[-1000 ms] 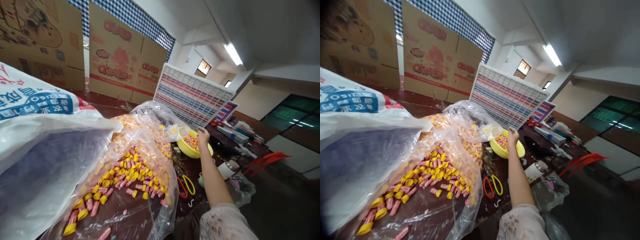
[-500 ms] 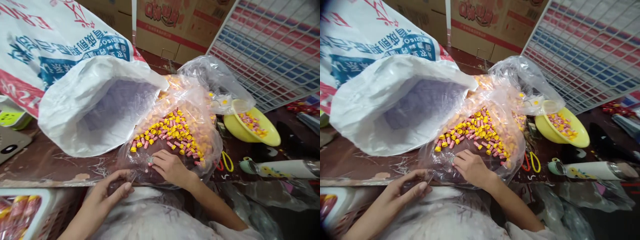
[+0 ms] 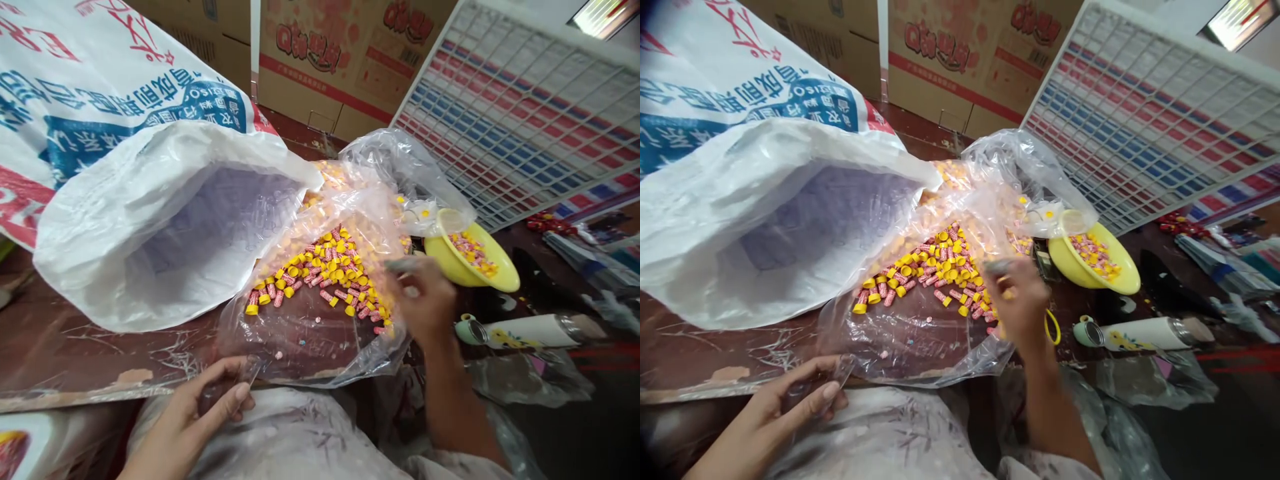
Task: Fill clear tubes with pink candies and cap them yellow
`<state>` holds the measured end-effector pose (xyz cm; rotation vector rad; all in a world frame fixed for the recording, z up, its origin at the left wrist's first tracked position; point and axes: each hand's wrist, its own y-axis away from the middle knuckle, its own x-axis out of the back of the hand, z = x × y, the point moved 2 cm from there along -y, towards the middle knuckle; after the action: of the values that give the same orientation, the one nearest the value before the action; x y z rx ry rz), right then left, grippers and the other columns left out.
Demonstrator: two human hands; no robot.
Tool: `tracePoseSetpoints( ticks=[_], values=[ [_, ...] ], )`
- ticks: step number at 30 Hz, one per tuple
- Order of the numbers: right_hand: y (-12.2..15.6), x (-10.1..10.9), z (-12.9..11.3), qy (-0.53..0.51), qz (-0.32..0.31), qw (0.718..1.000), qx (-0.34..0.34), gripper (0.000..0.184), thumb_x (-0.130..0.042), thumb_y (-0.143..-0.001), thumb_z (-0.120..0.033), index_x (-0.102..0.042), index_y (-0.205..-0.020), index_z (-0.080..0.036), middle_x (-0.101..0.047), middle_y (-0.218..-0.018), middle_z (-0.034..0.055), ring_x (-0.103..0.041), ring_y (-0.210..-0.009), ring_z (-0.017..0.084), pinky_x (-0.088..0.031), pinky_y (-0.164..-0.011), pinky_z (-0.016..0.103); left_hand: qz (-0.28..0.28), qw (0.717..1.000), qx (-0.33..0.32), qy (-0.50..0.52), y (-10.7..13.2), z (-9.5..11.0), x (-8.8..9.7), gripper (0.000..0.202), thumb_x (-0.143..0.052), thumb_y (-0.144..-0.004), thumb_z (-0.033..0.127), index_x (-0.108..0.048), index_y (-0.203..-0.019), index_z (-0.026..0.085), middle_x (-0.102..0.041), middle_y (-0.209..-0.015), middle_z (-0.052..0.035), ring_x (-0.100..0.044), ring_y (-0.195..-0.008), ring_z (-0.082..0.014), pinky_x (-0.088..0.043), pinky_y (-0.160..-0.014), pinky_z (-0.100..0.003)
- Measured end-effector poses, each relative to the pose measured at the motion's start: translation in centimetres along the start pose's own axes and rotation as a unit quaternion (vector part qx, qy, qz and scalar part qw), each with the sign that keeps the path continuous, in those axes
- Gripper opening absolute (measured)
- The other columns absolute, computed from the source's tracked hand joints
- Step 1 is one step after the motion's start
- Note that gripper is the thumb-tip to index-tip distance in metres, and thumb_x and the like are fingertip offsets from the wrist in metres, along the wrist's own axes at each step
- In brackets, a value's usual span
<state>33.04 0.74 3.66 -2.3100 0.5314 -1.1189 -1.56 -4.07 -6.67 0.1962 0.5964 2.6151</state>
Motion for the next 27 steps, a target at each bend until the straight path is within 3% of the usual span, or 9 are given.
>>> tracePoseSetpoints(
  ticks=[2, 4, 6, 9, 11, 14, 15, 18, 27],
  values=[
    [-2.4, 1.8, 1.8, -0.160, -0.028, 0.979, -0.125, 0.016, -0.072, -0.086, -0.034, -0.067, -0.095, -0.021, -0.061, -0.076, -0.0006, -0.052, -0.057, 0.013, -0.046, -0.050, 0.023, -0.002, 1.000, 0.002, 0.016, 0.0, 0.2, -0.5, 0.049, -0.066, -0.084, 0.059, -0.068, -0.115, 0.021, -0.074, -0.081, -0.0029, -0.068, -0.081, -0.0223, -0.055, -0.071, -0.026],
    [-3.1, 1.0, 2.6, -0.306, -0.109, 0.919, -0.222, 0.022, -0.071, -0.084, -0.039, -0.065, -0.092, -0.020, -0.060, -0.075, -0.0004, -0.048, -0.055, 0.011, -0.036, -0.043, 0.019, 0.001, 0.999, 0.003, 0.042, 0.0, 0.3, -1.2, 0.051, -0.066, -0.084, 0.060, -0.068, -0.115, 0.020, -0.073, -0.079, -0.0033, -0.067, -0.079, -0.0220, -0.055, -0.069, -0.027],
    [-2.0, -1.7, 2.2, -0.373, -0.199, 0.862, -0.280, 0.028, -0.066, -0.086, -0.047, -0.061, -0.084, -0.020, -0.060, -0.077, 0.0012, -0.048, -0.056, 0.011, -0.028, -0.039, 0.017, 0.016, 0.997, 0.002, 0.071, 0.1, 0.3, -1.8, 0.051, -0.067, -0.084, 0.059, -0.068, -0.115, 0.019, -0.073, -0.077, -0.0031, -0.067, -0.076, -0.0213, -0.055, -0.068, -0.026],
    [1.6, -6.9, 0.6, -0.366, -0.317, 0.820, -0.306, 0.040, -0.054, -0.094, -0.056, -0.059, -0.080, -0.019, -0.053, -0.066, -0.0017, -0.041, -0.049, 0.009, -0.020, -0.038, 0.018, 0.043, 0.993, 0.005, 0.109, 0.4, 0.3, -2.3, 0.049, -0.070, -0.082, 0.056, -0.070, -0.112, 0.018, -0.072, -0.075, -0.0029, -0.066, -0.073, -0.0202, -0.054, -0.065, -0.026],
    [3.7, -10.0, -0.9, -0.342, -0.341, 0.828, -0.285, 0.037, -0.056, -0.094, -0.052, -0.060, -0.081, -0.019, -0.050, -0.063, -0.0032, -0.041, -0.049, 0.010, -0.027, -0.041, 0.019, 0.051, 0.992, 0.006, 0.119, 0.5, 0.5, -2.2, 0.048, -0.072, -0.080, 0.056, -0.071, -0.108, 0.017, -0.072, -0.074, -0.0030, -0.065, -0.070, -0.0195, -0.053, -0.063, -0.026],
    [5.0, -13.0, -3.1, -0.125, -0.334, 0.927, -0.113, 0.015, -0.061, -0.097, -0.032, -0.063, -0.091, -0.018, -0.062, -0.082, 0.0018, -0.057, -0.070, 0.014, -0.043, -0.062, 0.023, 0.055, 0.992, 0.011, 0.110, 0.7, 0.7, -1.9, 0.048, -0.073, -0.078, 0.057, -0.072, -0.105, 0.017, -0.071, -0.071, -0.0024, -0.064, -0.068, -0.0191, -0.053, -0.062, -0.026],
    [5.1, -13.8, -3.8, -0.024, -0.340, 0.939, -0.040, 0.008, -0.061, -0.098, -0.026, -0.064, -0.097, -0.019, -0.064, -0.092, 0.0039, -0.061, -0.078, 0.016, -0.045, -0.068, 0.024, 0.059, 0.993, 0.014, 0.105, 0.8, 0.8, -1.8, 0.049, -0.073, -0.078, 0.058, -0.072, -0.105, 0.017, -0.070, -0.070, -0.0020, -0.064, -0.068, -0.0190, -0.053, -0.062, -0.026],
    [5.4, -15.4, -4.8, 0.166, -0.391, 0.902, 0.075, 0.010, -0.059, -0.101, -0.024, -0.063, -0.109, -0.020, -0.065, -0.104, 0.0063, -0.066, -0.087, 0.018, -0.048, -0.071, 0.026, 0.077, 0.991, 0.024, 0.103, 0.9, 1.0, -1.7, 0.052, -0.074, -0.075, 0.061, -0.072, -0.104, 0.018, -0.070, -0.070, -0.0013, -0.063, -0.066, -0.0188, -0.053, -0.062, -0.027],
    [5.5, -14.6, -3.7, 0.220, -0.394, 0.890, 0.069, 0.021, -0.062, -0.101, -0.034, -0.059, -0.116, -0.020, -0.065, -0.108, 0.0064, -0.068, -0.091, 0.021, -0.052, -0.072, 0.029, 0.097, 0.987, 0.048, 0.118, 0.8, 0.7, -1.9, 0.060, -0.076, -0.068, 0.069, -0.074, -0.102, 0.020, -0.075, -0.080, -0.0037, -0.066, -0.067, -0.0200, -0.056, -0.064, -0.029]
  ],
)
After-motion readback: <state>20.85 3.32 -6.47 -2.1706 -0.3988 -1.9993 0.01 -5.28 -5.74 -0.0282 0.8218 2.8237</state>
